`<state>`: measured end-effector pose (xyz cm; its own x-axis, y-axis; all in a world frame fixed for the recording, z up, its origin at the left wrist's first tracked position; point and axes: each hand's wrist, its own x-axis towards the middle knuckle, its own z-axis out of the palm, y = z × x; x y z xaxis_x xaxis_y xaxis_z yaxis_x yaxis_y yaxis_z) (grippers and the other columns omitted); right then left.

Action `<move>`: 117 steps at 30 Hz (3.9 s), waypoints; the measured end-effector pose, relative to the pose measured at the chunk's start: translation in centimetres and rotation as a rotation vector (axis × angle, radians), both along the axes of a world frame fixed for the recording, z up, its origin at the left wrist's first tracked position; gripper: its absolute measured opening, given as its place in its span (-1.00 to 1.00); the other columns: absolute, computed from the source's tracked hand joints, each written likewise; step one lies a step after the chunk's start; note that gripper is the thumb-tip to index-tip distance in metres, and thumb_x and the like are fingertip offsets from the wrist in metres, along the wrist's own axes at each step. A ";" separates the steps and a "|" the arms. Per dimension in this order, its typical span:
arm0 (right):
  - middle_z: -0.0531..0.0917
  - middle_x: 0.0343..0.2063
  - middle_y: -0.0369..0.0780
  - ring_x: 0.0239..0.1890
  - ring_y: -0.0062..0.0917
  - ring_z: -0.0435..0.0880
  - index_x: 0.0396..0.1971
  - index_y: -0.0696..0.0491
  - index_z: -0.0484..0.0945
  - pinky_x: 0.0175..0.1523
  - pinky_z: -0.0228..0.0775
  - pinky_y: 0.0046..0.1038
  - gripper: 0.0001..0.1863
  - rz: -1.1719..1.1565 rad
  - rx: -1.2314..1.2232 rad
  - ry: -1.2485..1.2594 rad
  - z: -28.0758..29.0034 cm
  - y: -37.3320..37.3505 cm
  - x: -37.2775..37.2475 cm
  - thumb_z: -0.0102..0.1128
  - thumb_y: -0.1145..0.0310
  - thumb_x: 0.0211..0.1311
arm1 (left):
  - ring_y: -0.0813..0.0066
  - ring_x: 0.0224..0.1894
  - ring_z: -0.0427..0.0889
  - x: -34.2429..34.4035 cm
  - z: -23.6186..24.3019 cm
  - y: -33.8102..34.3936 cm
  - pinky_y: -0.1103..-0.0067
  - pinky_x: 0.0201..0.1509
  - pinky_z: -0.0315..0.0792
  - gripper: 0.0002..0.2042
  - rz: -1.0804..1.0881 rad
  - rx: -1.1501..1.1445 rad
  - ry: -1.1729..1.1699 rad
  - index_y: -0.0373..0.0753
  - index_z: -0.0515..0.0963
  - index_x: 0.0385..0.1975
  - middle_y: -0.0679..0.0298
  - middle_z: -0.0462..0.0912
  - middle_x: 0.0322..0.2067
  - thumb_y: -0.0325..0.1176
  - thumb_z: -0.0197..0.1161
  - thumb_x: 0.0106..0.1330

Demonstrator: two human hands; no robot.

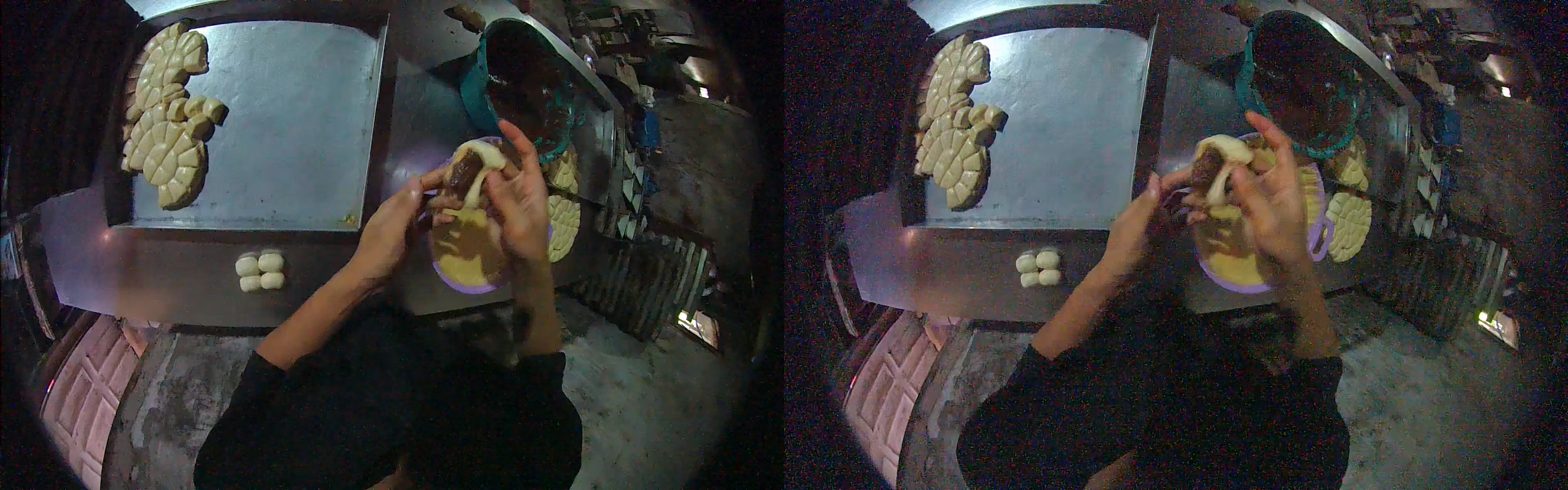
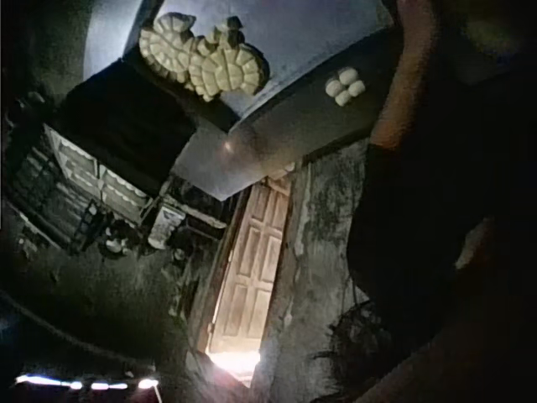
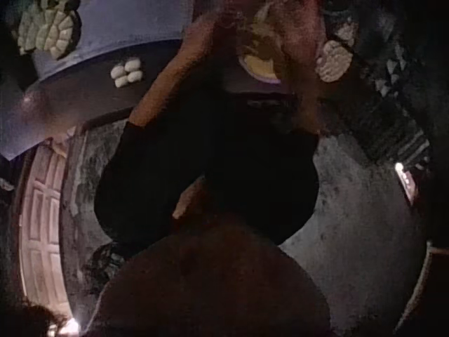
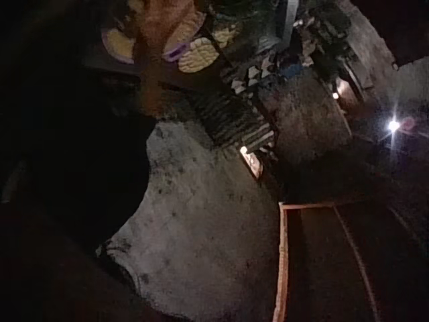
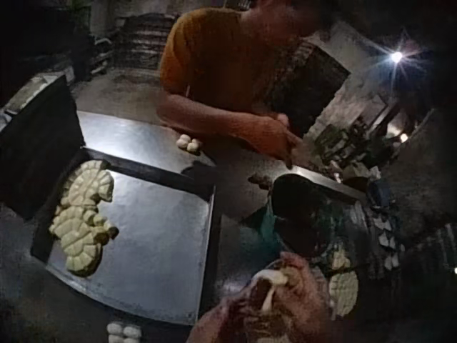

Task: The person prepares bread by taking pieces of dough, filling them with a dark paste, and shaping them into rounds which are then placed on trays for proofing.

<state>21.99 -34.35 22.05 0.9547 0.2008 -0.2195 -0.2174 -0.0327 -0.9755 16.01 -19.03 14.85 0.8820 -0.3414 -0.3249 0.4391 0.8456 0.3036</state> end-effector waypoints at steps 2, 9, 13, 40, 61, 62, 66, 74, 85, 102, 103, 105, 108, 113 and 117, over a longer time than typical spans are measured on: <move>0.60 -0.01 -0.14 -0.08 -0.53 0.63 0.22 0.14 0.30 0.00 0.55 -0.45 -0.59 0.002 0.108 -0.075 -0.6 0.9 -2.3 0.02 0.45 0.42 | 0.51 0.03 0.54 -0.7 1.3 0.2 0.51 0.18 0.39 -0.56 -0.015 -0.098 0.110 -0.33 0.44 0.13 0.25 0.58 -0.02 -0.08 0.06 0.49; 0.54 0.08 -0.14 0.05 -0.49 0.57 0.19 0.23 0.34 0.12 0.51 -0.44 -0.55 0.327 0.152 -0.295 -2.5 -3.8 -5.8 0.15 0.38 0.39 | 0.50 0.06 0.54 -5.0 4.7 -0.5 0.46 0.21 0.40 -0.62 0.164 0.012 0.237 -0.32 0.51 0.04 0.25 0.59 -0.03 -0.12 0.15 0.45; 0.49 0.14 -0.09 0.10 -0.25 0.59 0.18 0.17 0.44 0.16 0.47 -0.38 -0.43 0.419 -0.563 -0.792 1.0 -3.9 -7.7 0.35 0.37 0.15 | 0.49 0.14 0.48 -8.1 5.2 -1.5 0.46 0.29 0.34 -0.62 0.208 0.316 -0.092 -0.35 0.49 0.11 0.25 0.47 0.08 -0.28 0.24 0.38; 0.64 -0.31 -0.18 -0.29 -0.47 0.63 -0.31 0.08 0.61 -0.22 0.47 -0.50 -0.76 0.620 -0.156 -0.821 6.3 -13.4 -22.2 0.39 0.63 0.00 | 0.57 -0.21 0.67 -24.8 11.3 -11.6 0.64 -0.12 0.53 -0.76 0.217 1.061 -0.228 -0.37 0.67 -0.11 0.18 0.76 -0.24 -0.36 0.29 0.35; 0.66 -0.30 -0.22 -0.26 -0.36 0.62 -0.03 0.04 0.52 -0.13 0.46 -0.35 -0.46 0.650 -0.196 -0.916 -0.4 -5.7 -22.3 0.55 0.30 -0.05 | 0.58 -0.19 0.59 -27.4 3.9 -5.7 0.63 -0.06 0.46 -0.66 0.262 0.938 -0.090 -0.34 0.63 -0.04 0.30 0.67 -0.19 -0.19 0.27 0.37; 0.64 -0.28 -0.23 -0.23 -0.42 0.61 -0.03 0.06 0.51 -0.11 0.47 -0.39 -0.47 0.650 -0.169 -0.703 -1.4 -4.7 -22.8 0.53 0.35 -0.03 | 0.55 -0.18 0.60 -27.2 2.7 -4.9 0.62 -0.04 0.47 -0.68 0.340 0.984 -0.115 -0.33 0.65 -0.08 0.29 0.66 -0.17 -0.20 0.27 0.36; 0.59 -0.18 -0.25 -0.13 -0.60 0.58 -0.04 0.09 0.45 -0.05 0.48 -0.53 -0.52 0.620 -0.020 0.030 -7.2 0.1 -24.5 0.47 0.50 0.04 | 0.48 -0.15 0.61 -27.5 -1.5 -0.2 0.60 -0.01 0.48 -0.74 0.294 1.369 -0.181 -0.30 0.72 -0.25 0.25 0.62 -0.13 -0.21 0.28 0.35; 0.54 -0.22 -0.21 -0.20 -0.48 0.60 -0.11 0.12 0.48 -0.11 0.48 -0.47 -0.69 0.356 -0.515 -0.307 -17.9 9.6 -22.0 0.33 0.52 0.16 | 0.66 -0.24 0.48 -25.7 -8.5 11.0 0.65 -0.25 0.42 -0.65 0.518 1.135 0.277 -0.12 0.47 0.18 0.34 0.58 -0.22 -0.15 0.09 0.49; 0.53 -0.20 -0.11 -0.20 -0.30 0.56 -0.05 0.11 0.60 -0.07 0.44 -0.35 -0.69 0.259 -0.848 -0.383 -16.6 15.0 -21.2 0.29 0.32 0.24 | 0.56 -0.28 0.59 -23.5 -9.2 23.1 0.60 -0.15 0.43 -0.73 0.405 1.193 0.250 -0.30 0.58 -0.02 0.29 0.62 -0.38 -0.27 0.10 0.46; 0.58 -0.25 -0.06 -0.09 -0.11 0.54 -0.14 0.12 0.61 -0.03 0.43 -0.19 -0.76 0.729 -0.841 -1.385 -20.2 49.5 -0.6 0.20 0.40 0.21 | 0.10 -0.17 0.62 -32.9 -9.7 27.4 0.32 -0.11 0.47 -0.80 0.193 1.995 0.086 -0.24 0.61 -0.32 0.13 0.64 -0.24 -0.23 0.25 0.31; 0.58 -0.25 -0.06 -0.08 -0.11 0.53 -0.14 0.13 0.61 -0.02 0.43 -0.19 -0.76 0.751 -0.897 -1.411 -19.8 49.8 -0.4 0.18 0.41 0.20 | 0.11 -0.17 0.62 -33.4 -9.3 27.2 0.32 -0.10 0.47 -0.81 0.220 2.006 0.094 -0.25 0.61 -0.31 0.13 0.64 -0.25 -0.24 0.25 0.31; 0.60 -0.23 -0.04 -0.13 -0.13 0.58 -0.13 0.15 0.59 -0.06 0.47 -0.24 -0.75 0.726 -0.729 -1.308 -19.3 48.6 -0.2 0.15 0.50 0.18 | 0.12 -0.16 0.62 -34.0 -8.6 26.6 0.32 -0.07 0.46 -0.81 0.258 2.026 0.076 -0.25 0.62 -0.30 0.14 0.65 -0.26 -0.26 0.25 0.30; 0.66 -0.22 -0.09 -0.16 -0.38 0.68 -0.06 0.18 0.55 -0.09 0.53 -0.44 -0.75 0.678 -0.209 -1.031 -16.4 44.4 -5.5 0.13 0.48 0.28 | 0.14 -0.18 0.63 -34.2 -8.2 25.2 0.34 -0.09 0.45 -0.81 0.407 2.030 0.085 -0.26 0.62 -0.27 0.15 0.66 -0.27 -0.26 0.25 0.30; 0.59 -0.03 -0.15 0.03 -0.52 0.58 0.05 0.25 0.48 0.14 0.42 -0.50 -0.73 0.593 0.537 0.271 -7.7 29.9 -12.3 0.07 0.50 0.41 | 0.15 -0.21 0.64 -29.9 -4.0 20.3 0.34 -0.09 0.43 -0.84 0.533 1.888 -0.027 -0.27 0.63 -0.25 0.14 0.68 -0.30 -0.32 0.24 0.31; 0.61 -0.01 -0.16 0.07 -0.53 0.56 -0.03 0.20 0.54 0.17 0.39 -0.49 -0.75 0.558 0.290 -0.268 -3.1 16.6 -15.2 0.19 0.54 0.31 | 0.21 -0.20 0.65 -24.9 -1.1 13.4 0.37 -0.05 0.41 -0.84 0.608 1.739 -0.256 -0.25 0.63 -0.21 0.16 0.67 -0.34 -0.35 0.22 0.33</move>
